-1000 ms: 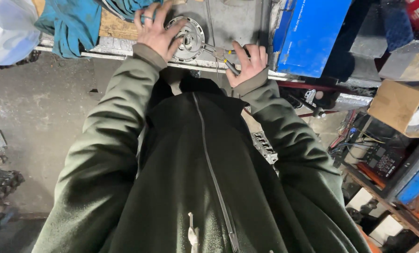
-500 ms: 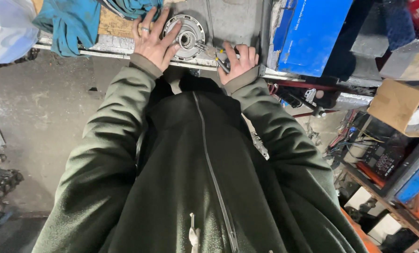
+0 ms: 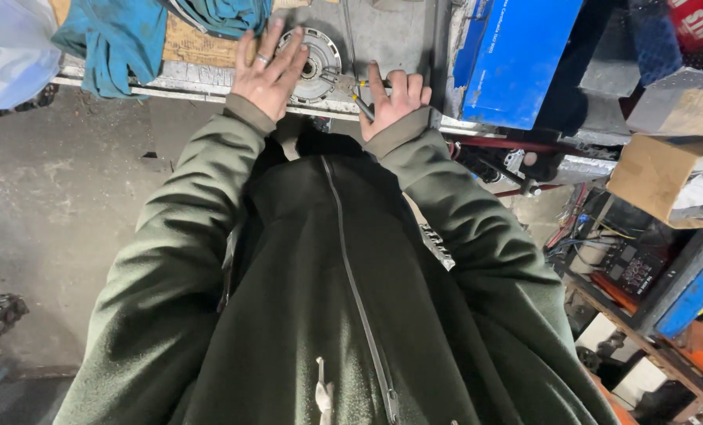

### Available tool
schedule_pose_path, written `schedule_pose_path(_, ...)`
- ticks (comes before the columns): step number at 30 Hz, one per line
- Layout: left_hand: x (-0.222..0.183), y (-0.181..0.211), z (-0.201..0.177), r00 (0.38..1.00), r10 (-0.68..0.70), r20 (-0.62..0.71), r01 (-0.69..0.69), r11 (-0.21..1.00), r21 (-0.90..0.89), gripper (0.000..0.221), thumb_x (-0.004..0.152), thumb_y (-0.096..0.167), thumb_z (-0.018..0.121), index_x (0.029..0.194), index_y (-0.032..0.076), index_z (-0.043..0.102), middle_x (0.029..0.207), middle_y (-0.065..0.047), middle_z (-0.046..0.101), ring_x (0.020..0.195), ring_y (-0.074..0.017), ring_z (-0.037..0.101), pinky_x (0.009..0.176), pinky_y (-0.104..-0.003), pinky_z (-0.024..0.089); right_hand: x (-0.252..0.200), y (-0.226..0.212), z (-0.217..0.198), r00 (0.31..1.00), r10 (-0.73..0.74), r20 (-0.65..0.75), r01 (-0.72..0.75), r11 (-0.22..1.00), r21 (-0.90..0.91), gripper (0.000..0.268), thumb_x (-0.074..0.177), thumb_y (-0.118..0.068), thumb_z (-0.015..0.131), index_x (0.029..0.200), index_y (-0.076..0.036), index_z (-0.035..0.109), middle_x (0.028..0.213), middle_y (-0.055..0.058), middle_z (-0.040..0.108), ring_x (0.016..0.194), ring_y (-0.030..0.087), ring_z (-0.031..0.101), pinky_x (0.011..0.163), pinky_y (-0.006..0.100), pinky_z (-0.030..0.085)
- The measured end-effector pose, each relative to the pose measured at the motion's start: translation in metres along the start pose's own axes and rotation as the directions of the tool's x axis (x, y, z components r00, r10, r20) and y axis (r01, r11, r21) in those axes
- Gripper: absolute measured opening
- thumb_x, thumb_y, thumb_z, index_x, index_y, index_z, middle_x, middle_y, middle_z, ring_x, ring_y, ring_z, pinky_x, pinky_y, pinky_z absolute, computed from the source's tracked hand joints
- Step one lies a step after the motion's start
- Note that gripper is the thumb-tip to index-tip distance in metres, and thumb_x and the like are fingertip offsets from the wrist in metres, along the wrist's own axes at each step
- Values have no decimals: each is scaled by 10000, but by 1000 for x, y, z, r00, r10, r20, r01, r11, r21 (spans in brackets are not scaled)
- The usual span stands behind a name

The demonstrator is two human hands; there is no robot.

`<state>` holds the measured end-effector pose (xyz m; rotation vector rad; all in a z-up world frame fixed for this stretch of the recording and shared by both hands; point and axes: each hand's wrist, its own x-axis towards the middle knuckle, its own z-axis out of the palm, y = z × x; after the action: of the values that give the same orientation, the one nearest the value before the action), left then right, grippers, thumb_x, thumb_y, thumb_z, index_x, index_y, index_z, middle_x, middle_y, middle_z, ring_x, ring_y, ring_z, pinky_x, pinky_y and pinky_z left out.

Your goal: The person works on a circular clutch assembly at a workshop bench, holding and turning the drum by hand and using a long rod to lever inside it. They reposition the assembly, then use pliers and a screwdriver to grip and work on components at its center.

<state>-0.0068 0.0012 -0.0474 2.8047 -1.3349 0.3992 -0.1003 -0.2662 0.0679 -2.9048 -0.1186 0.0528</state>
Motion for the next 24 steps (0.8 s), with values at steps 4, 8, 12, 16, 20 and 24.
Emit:
schedule_pose_path(4, 7, 1, -34, 998, 39, 57, -38, 999, -19, 500, 1120, 318, 625, 1587, 160, 540, 1789, -44, 215, 1656, -187, 138, 1358, -499, 68, 1, -3, -4, 1000, -5, 24, 5, 1000, -29, 806, 767, -352, 843, 1470, -67, 571, 1153, 115, 515, 1061, 329, 462, 839, 482, 378)
schedule_pose_path(8, 11, 3, -45, 970, 64, 236, 45, 902, -430, 839, 1056, 521, 600, 1591, -91, 391, 1733, -240, 233, 1630, -330, 157, 1297, -579, 80, 2, -6, -4, 999, -28, 17, 29, 996, -80, 834, 759, -354, 834, 1484, -53, 553, 1146, 109, 510, 1056, 320, 459, 829, 482, 371)
schedule_pose_path(12, 4, 8, -26, 961, 83, 264, 57, 874, -483, 966, 1030, 581, 634, 1642, -96, 319, 1748, -248, 191, 1633, -333, 150, 1283, -604, 74, -5, -5, -4, 998, -43, 46, 48, 991, -127, 885, 761, -364, 836, 1518, -40, 512, 1154, 130, 494, 1062, 322, 455, 855, 480, 373)
schedule_pose_path(16, 0, 11, -25, 971, 66, 232, -8, 970, -242, 941, 992, 541, 681, 1657, -43, 359, 1760, -212, 206, 1645, -304, 158, 1299, -587, 74, -10, -4, 0, 998, -23, 67, 27, 998, -62, 927, 752, -345, 850, 1553, -61, 479, 1169, 116, 496, 1068, 320, 461, 856, 483, 366)
schedule_pose_path(20, 0, 13, -20, 977, 62, 206, -15, 975, -222, 939, 965, 511, 724, 1672, 11, 361, 1762, -189, 218, 1639, -292, 175, 1291, -586, 96, -15, -2, -3, 990, -53, 130, 62, 995, -72, 1017, 710, -365, 861, 1569, -50, 417, 1164, 156, 492, 1053, 356, 462, 866, 496, 394)
schedule_pose_path(24, -3, 11, -22, 980, 59, 188, -1, 957, -291, 910, 981, 506, 754, 1649, 38, 351, 1780, -168, 211, 1644, -304, 190, 1304, -586, 118, -13, 4, -6, 972, -92, 217, 102, 994, -36, 1039, 737, -359, 861, 1601, -52, 373, 1172, 166, 494, 1055, 351, 472, 865, 496, 419)
